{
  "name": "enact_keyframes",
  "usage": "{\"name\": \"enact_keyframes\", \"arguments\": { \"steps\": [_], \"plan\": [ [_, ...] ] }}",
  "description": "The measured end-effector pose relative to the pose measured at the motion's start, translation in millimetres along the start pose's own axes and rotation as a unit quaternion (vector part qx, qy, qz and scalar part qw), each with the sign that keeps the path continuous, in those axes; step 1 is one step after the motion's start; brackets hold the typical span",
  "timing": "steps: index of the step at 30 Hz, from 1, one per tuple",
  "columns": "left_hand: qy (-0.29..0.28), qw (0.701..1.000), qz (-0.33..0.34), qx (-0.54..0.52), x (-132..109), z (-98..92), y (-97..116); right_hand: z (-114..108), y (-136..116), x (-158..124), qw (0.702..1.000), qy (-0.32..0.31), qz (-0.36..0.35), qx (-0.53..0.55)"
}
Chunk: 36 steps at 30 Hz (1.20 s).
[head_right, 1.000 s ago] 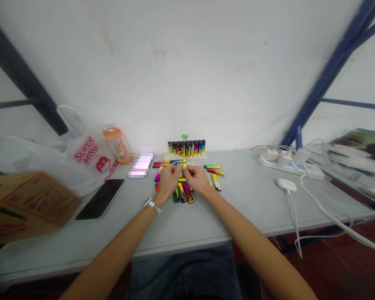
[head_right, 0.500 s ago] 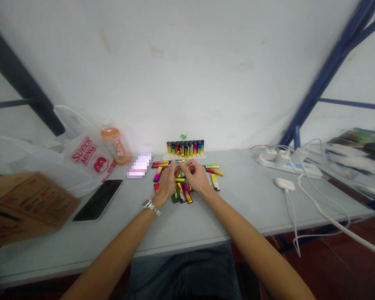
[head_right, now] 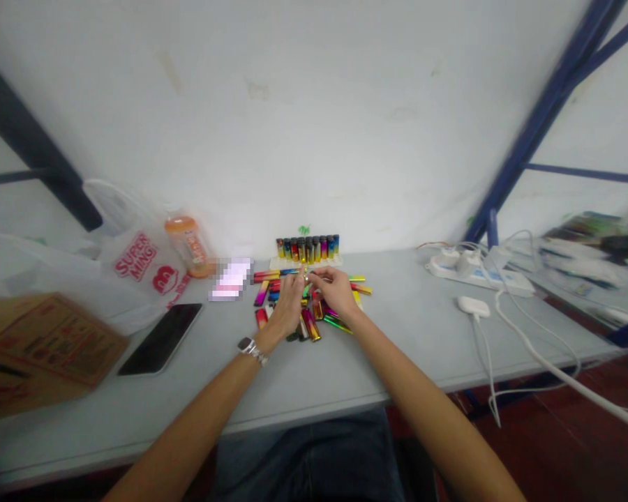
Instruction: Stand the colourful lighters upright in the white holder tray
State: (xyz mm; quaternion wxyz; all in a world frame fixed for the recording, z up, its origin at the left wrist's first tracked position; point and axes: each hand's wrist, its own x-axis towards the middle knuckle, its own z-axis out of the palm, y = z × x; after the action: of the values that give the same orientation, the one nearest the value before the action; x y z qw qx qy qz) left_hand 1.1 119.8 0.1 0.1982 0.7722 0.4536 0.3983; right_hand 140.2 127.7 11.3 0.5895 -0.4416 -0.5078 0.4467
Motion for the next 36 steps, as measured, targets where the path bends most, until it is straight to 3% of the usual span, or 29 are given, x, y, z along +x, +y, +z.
{"name": "enact_keyframes", "arguments": {
  "steps": [3, 7, 12, 18, 23, 30, 33, 36],
  "plan": [
    [0.033, 0.999, -0.001, 0.002, 2, -0.7, -3, -10, -2, 8, 1.0, 0.006, -0.012, 0.025],
    [0.085, 0.996, 0.007, 0.029, 7, -7.7, -12, -32, -5, 32, 0.995, 0.039, -0.085, -0.029],
    [0.047, 0.992, 0.011, 0.116, 10, -17.3, -19, -56, -6, 78, 0.967, 0.061, -0.166, -0.185],
    [0.019, 0.982, -0.015, 0.185, 7, -18.0, -14, -57, -5, 117, 0.906, 0.003, -0.216, -0.365],
    [0.003, 0.977, -0.033, 0.21, 7, -17.5, -15, -55, -5, 130, 0.89, -0.054, -0.206, -0.403],
    [-0.016, 0.973, -0.055, 0.223, 9, -27.3, -13, -59, -7, 138, 0.89, -0.096, -0.18, -0.409],
    [-0.032, 0.971, -0.07, 0.225, 11, -34.6, -14, -58, -6, 138, 0.884, -0.086, -0.172, -0.427],
    [-0.056, 0.971, -0.073, 0.219, 13, -40.8, -18, -56, -4, 132, 0.851, -0.039, -0.193, -0.487]
  ]
}}
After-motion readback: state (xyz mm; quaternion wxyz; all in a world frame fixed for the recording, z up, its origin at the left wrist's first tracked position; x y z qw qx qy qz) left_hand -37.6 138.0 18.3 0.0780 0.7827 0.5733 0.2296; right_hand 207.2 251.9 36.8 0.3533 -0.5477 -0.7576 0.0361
